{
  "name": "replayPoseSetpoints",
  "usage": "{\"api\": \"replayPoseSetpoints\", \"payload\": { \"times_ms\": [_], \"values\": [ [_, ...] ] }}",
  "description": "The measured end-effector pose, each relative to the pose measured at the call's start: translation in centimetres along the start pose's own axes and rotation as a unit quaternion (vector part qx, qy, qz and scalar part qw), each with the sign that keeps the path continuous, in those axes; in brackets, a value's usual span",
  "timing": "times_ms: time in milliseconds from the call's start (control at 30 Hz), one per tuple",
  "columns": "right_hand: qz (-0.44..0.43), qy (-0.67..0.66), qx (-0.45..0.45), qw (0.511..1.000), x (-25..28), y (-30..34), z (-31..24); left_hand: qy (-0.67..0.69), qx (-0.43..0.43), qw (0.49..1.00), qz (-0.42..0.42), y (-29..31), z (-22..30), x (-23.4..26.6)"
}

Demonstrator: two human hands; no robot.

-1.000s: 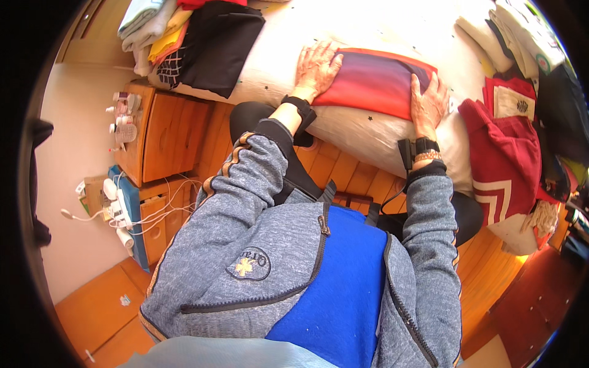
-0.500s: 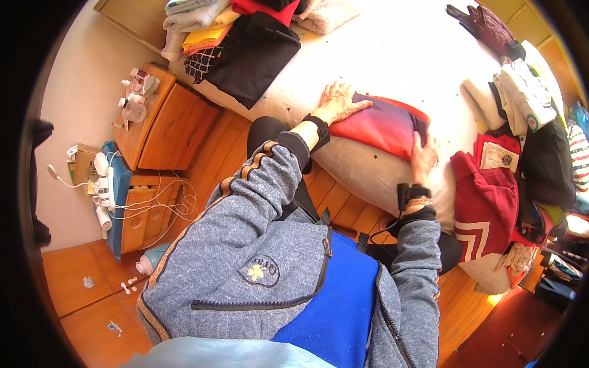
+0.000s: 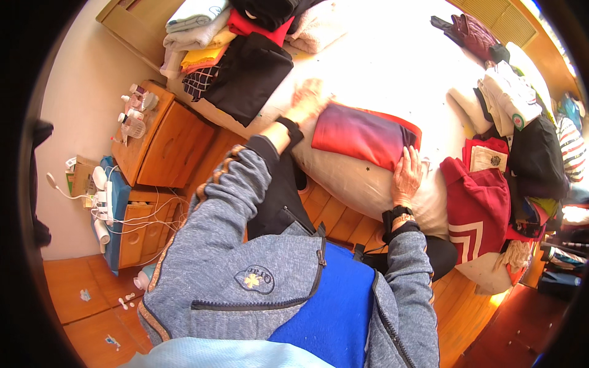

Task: The person sits on the floor and folds several garments one by one, including black pants, a red and black short, a red t-shirt, and a blue t-shirt. Each item is smoothed, folded into a compact rectangle, and placed on a growing stack on the mattress.

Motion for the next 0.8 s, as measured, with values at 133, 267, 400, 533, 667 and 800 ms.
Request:
{"api": "replayPoseSetpoints", "payload": {
  "times_ms": [133, 267, 400, 533, 667, 800],
  "values": [
    [0.007, -0.008, -0.015, 1.0, 0.0, 0.3, 0.2, -0.202, 0.124, 0.968, -0.085, -0.7, -10.5, 2.6],
    [0.002, -0.027, -0.02, 0.999, 0.0, 0.2, 0.2, -0.191, 0.109, 0.97, -0.101, -1.1, -14.4, 5.1],
    [-0.002, -0.015, -0.013, 1.0, 0.1, -0.1, 0.0, -0.197, 0.101, 0.967, -0.122, -2.2, -15.6, 4.1],
    [0.001, -0.014, -0.013, 1.0, 0.2, -0.1, -0.1, -0.168, 0.009, 0.984, -0.066, -2.8, -15.3, 4.5],
    [0.003, -0.013, -0.014, 1.0, 0.1, -0.1, 0.0, -0.023, -0.096, 0.995, -0.029, 0.1, -14.7, 8.0],
    [-0.003, -0.012, -0.015, 1.0, -0.1, 0.0, 0.1, -0.032, -0.042, 0.992, -0.113, 3.4, -15.3, 8.0]
  ]
}}
Point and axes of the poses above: each hand's wrist, its own y-axis away from the middle knuckle, its own x-axis out of the back of the hand, z = x × y, the point moved 10 cm from there along -y, towards the middle knuckle, and after that the axes turned 4 degrees about z, right-handed, at the moved point
